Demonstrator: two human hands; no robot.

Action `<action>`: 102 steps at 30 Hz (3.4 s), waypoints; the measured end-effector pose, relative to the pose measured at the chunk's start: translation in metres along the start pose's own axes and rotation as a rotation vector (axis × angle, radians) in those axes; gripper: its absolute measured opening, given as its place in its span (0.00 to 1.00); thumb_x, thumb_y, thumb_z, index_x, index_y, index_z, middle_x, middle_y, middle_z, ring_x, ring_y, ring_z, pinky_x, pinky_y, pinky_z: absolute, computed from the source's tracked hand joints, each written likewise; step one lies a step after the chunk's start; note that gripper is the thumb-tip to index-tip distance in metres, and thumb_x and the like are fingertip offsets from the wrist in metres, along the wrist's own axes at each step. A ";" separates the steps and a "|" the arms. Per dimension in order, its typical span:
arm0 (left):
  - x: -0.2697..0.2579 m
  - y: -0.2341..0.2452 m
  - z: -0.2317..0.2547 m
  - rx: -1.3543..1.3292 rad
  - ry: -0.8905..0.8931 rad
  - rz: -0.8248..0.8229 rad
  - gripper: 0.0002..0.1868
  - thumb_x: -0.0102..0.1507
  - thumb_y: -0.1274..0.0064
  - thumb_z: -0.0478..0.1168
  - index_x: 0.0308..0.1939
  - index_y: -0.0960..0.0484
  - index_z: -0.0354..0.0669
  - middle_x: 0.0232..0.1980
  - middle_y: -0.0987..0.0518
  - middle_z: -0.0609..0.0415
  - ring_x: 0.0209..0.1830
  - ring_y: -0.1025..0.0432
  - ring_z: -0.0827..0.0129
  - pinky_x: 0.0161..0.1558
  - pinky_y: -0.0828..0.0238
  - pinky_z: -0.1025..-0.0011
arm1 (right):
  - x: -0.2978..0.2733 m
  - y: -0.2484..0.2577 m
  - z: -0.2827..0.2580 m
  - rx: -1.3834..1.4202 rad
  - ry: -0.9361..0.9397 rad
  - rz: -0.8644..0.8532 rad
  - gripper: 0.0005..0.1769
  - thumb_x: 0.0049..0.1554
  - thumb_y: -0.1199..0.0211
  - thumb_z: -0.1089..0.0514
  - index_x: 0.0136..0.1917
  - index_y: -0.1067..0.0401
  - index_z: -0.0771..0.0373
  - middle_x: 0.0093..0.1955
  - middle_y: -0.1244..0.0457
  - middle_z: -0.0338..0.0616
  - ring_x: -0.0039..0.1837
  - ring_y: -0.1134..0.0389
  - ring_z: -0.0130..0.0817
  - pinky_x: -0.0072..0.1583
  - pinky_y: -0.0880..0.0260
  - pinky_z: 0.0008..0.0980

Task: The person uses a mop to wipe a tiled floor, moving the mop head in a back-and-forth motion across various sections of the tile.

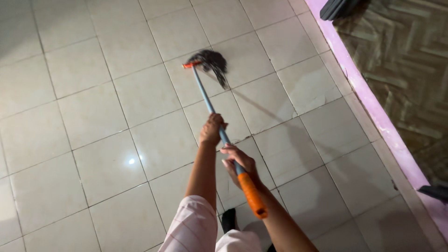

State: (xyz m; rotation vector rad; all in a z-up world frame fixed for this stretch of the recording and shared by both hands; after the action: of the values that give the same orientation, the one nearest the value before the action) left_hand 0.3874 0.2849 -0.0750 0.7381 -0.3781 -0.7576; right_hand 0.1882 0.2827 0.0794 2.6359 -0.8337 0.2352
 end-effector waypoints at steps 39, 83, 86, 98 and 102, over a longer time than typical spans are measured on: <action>-0.332 -0.020 0.289 -0.090 -0.176 0.088 0.16 0.64 0.45 0.46 0.23 0.23 0.43 0.28 0.22 0.51 0.33 0.26 0.53 0.43 0.26 0.58 | -0.276 0.225 -0.206 0.003 -0.085 0.003 0.05 0.55 0.40 0.63 0.40 0.28 0.69 0.45 0.27 0.53 0.41 0.31 0.31 0.47 0.29 0.30; -0.040 0.146 -0.093 0.277 0.280 -0.015 0.35 0.62 0.45 0.42 0.73 0.36 0.57 0.78 0.39 0.58 0.77 0.41 0.59 0.71 0.44 0.50 | 0.034 -0.135 -0.051 0.216 0.088 0.028 0.04 0.63 0.38 0.67 0.53 0.28 0.67 0.52 0.32 0.43 0.43 0.37 0.22 0.48 0.32 0.24; -0.054 0.145 -0.075 0.247 0.207 0.044 0.25 0.63 0.40 0.49 0.61 0.28 0.51 0.76 0.35 0.52 0.76 0.40 0.56 0.70 0.42 0.50 | 0.017 -0.119 -0.064 0.203 0.067 0.015 0.10 0.62 0.38 0.67 0.58 0.26 0.67 0.42 0.33 0.40 0.42 0.35 0.22 0.47 0.32 0.24; -0.202 0.129 0.050 -0.025 0.100 -0.018 0.20 0.61 0.39 0.50 0.44 0.29 0.42 0.45 0.23 0.43 0.47 0.24 0.45 0.48 0.25 0.51 | -0.120 -0.009 -0.175 -0.008 0.020 -0.029 0.09 0.60 0.39 0.62 0.54 0.24 0.65 0.37 0.30 0.41 0.37 0.32 0.24 0.42 0.32 0.24; -0.265 0.116 0.097 -0.056 0.081 -0.046 0.18 0.59 0.39 0.51 0.39 0.26 0.42 0.42 0.22 0.42 0.43 0.24 0.45 0.45 0.24 0.52 | -0.184 0.028 -0.207 -0.025 0.027 -0.040 0.09 0.60 0.40 0.62 0.51 0.24 0.66 0.36 0.30 0.40 0.36 0.31 0.24 0.41 0.31 0.23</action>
State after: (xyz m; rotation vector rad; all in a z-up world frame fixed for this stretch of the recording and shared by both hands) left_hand 0.2099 0.4925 0.0619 0.7245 -0.2670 -0.7757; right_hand 0.0122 0.4381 0.2292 2.6173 -0.7694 0.2477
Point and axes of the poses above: each hand's wrist, its own x-axis towards the middle knuckle, its own y-axis out of the back of the hand, z = x × y, the point moved 1 cm from there along x, towards the middle knuckle
